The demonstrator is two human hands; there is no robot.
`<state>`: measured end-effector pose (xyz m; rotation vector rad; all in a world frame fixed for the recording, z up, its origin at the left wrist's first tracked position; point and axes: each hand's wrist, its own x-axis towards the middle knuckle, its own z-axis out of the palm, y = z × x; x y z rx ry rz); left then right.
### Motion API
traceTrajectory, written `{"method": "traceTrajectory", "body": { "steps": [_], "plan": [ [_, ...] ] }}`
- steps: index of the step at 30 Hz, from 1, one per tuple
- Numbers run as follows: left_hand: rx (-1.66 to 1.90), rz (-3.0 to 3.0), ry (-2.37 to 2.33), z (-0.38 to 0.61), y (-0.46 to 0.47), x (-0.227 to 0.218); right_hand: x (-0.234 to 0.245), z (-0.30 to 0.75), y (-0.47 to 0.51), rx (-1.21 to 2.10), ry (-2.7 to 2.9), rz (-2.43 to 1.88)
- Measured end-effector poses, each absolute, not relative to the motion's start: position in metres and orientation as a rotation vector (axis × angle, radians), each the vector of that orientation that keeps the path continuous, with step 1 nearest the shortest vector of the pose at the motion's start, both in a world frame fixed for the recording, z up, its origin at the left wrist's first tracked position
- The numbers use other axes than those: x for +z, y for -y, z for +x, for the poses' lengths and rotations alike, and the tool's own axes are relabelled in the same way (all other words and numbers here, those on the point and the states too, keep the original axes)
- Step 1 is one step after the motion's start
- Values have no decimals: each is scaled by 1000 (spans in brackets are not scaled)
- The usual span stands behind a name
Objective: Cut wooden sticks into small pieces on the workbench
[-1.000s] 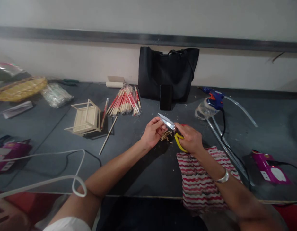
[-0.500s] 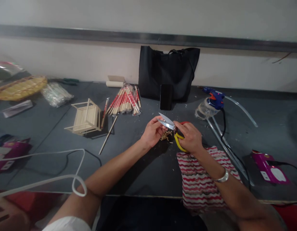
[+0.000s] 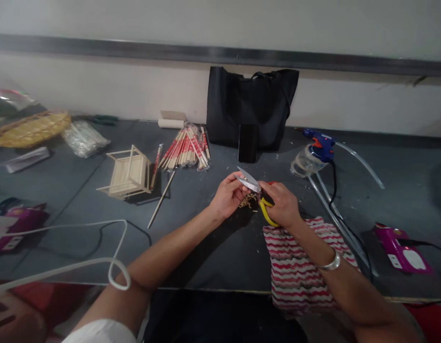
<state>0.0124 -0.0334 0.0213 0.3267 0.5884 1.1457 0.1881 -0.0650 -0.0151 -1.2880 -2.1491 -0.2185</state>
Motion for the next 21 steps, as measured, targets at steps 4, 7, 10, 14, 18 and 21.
{"method": "traceTrajectory", "body": {
  "steps": [4,7,10,14,18,21],
  "plan": [
    [1138,316,-585,12,33,20,-15,188,66,-190,2148,-1316],
    [1145,285,-591,13,33,19,-16,189,66,-158,2148,-1338],
    [1145,284,-592,12,33,18,-18,190,66,-118,2157,-1349],
    [1131,325,-569,12,33,16,-20,188,66,-112,2142,-1315],
    [1129,351,-549,12,33,15,-19,185,65,-80,2135,-1318],
    [1125,346,-565,12,33,15,-18,186,65,-69,2140,-1325]
  ]
}}
